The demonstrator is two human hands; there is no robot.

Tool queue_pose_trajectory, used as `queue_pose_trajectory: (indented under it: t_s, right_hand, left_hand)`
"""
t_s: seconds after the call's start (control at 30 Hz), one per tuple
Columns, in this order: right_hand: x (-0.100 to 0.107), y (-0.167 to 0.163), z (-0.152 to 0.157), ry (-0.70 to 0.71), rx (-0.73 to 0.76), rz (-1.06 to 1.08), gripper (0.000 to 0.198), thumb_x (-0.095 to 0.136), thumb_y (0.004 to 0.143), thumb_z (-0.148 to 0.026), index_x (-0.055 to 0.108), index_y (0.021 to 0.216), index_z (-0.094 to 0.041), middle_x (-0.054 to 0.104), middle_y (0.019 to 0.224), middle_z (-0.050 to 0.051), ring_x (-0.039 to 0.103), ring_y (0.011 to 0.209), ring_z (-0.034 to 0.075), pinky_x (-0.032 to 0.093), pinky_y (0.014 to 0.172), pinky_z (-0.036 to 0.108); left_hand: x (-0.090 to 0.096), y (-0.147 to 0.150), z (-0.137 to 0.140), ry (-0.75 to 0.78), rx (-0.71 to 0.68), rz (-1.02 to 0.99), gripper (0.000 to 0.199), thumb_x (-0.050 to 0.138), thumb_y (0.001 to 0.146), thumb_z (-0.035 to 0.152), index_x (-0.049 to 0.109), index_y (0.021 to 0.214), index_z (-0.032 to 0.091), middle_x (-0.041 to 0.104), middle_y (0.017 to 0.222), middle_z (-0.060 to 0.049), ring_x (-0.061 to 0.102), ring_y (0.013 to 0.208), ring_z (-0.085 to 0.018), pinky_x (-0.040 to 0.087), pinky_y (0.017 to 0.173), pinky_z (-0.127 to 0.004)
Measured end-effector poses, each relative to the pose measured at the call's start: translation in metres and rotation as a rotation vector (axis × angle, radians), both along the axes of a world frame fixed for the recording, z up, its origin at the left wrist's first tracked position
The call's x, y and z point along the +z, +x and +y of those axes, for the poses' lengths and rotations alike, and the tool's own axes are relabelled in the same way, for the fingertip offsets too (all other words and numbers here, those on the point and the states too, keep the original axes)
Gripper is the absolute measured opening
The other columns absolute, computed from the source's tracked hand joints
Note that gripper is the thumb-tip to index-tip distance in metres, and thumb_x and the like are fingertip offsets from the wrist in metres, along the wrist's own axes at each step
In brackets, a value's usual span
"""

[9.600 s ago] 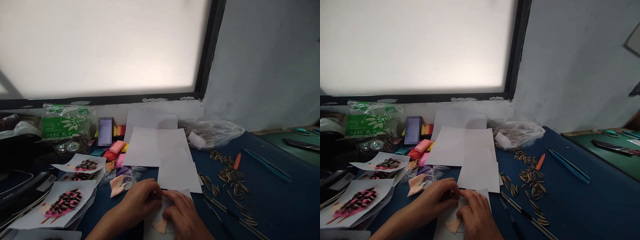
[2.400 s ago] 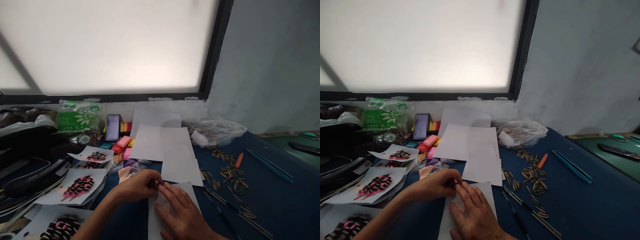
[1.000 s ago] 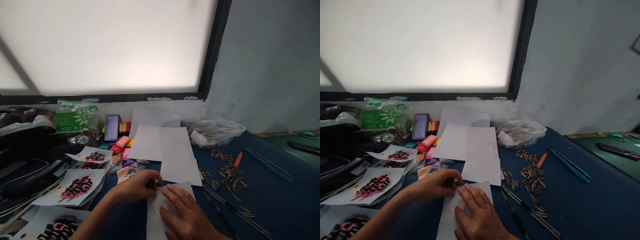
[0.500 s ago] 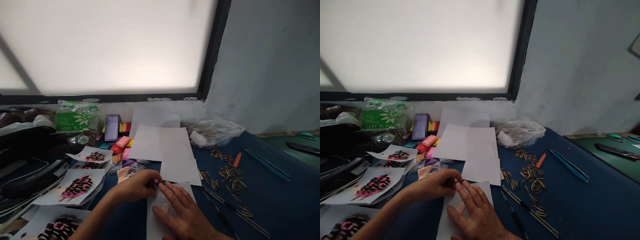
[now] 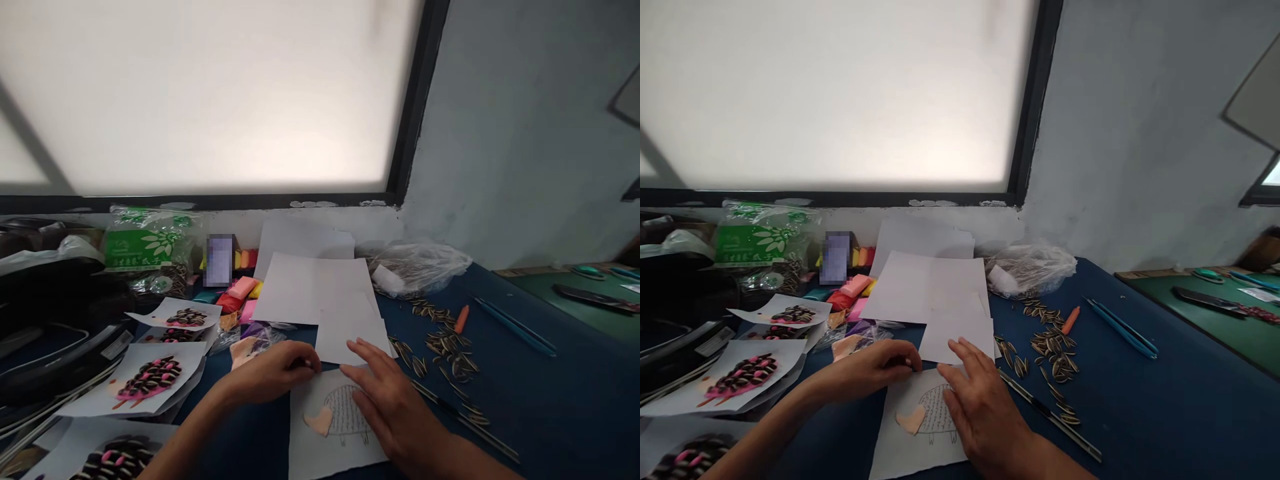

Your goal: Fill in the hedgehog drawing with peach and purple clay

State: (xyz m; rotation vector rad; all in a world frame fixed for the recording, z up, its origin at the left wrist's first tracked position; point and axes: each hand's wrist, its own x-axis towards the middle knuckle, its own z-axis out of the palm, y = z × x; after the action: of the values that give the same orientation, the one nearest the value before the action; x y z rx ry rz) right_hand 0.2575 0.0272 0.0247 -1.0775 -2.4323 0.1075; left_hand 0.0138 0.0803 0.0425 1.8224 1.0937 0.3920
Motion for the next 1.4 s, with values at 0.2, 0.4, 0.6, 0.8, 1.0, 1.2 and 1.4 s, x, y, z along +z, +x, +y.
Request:
queue_pose_trajectory:
  t_s: [0.2,0.4,0.6,0.8,1.0,1.2,1.4]
  right_hand:
    - [-0.01,0.007,-0.007,0.13,0.001,0.011,0.037,0.044,0.093,-0.01,0.06,0.125,-0.015,0.055,0.141,0.017,0.047,0.134,0.034,0.049,0.1,0.056]
    - [0.002,0.009,-0.004,0.158,0.003,0.168,0.035,0.045,0.092,-0.009,0.058,0.124,-0.017,0.061,0.133,0.015,0.054,0.128,0.027,0.048,0.104,0.043]
    - [0.011,0.011,-0.006,-0.007,0.047,0.439,0.018,0.053,0.096,-0.03,0.057,0.11,-0.019,0.069,0.106,0.009,0.066,0.099,0.022,0.055,0.087,0.033]
    - [0.015,0.008,-0.009,-0.194,0.083,0.46,0.026,0.051,0.098,-0.033,0.054,0.075,-0.022,0.06,0.076,0.002,0.058,0.071,0.018,0.049,0.065,0.028]
    - [0.012,0.009,-0.007,-0.171,0.061,0.479,0.017,0.044,0.096,-0.023,0.051,0.081,-0.021,0.059,0.08,0.003,0.057,0.075,0.018,0.047,0.068,0.03]
    - [0.023,0.008,-0.011,-0.237,0.056,0.421,0.023,0.039,0.094,-0.021,0.048,0.073,-0.021,0.059,0.072,0.002,0.055,0.064,0.016,0.043,0.058,0.026]
    - [0.013,0.004,-0.011,-0.226,-0.004,0.385,0.025,0.05,0.083,-0.017,0.036,0.064,-0.022,0.054,0.06,-0.001,0.049,0.052,0.013,0.034,0.048,0.023]
  left_hand:
    - [0.005,-0.002,0.004,-0.081,0.101,-0.205,0.043,0.058,0.084,0.054,0.059,0.106,0.018,0.063,0.071,0.002,0.05,0.055,-0.012,0.039,0.054,-0.024]
    - [0.019,0.018,-0.005,-0.159,0.143,-0.349,0.057,0.053,0.078,0.077,0.049,0.079,0.02,0.063,0.058,0.001,0.039,0.04,-0.007,0.029,0.043,-0.021]
    - [0.012,0.055,-0.022,-0.229,0.111,-0.297,0.067,0.049,0.068,0.088,0.051,0.065,0.02,0.045,0.039,0.006,0.035,0.033,-0.008,0.025,0.036,-0.02]
    - [0.018,0.08,-0.044,-0.179,0.032,-0.172,0.067,0.041,0.081,0.08,0.058,0.065,0.017,0.052,0.048,0.002,0.041,0.039,-0.009,0.031,0.039,-0.02]
    - [0.032,0.046,-0.024,0.078,0.106,0.176,0.04,0.045,0.092,0.047,0.069,0.079,0.017,0.069,0.068,-0.004,0.059,0.058,-0.017,0.042,0.056,-0.025]
    - [0.046,-0.015,-0.006,0.389,0.427,0.672,0.013,0.052,0.086,0.022,0.064,0.083,0.019,0.07,0.086,-0.012,0.063,0.087,-0.033,0.036,0.066,-0.033]
    - [0.028,-0.02,-0.011,0.398,0.453,0.857,0.021,0.05,0.092,0.034,0.064,0.083,0.02,0.072,0.092,-0.013,0.066,0.092,-0.032,0.039,0.065,-0.032]
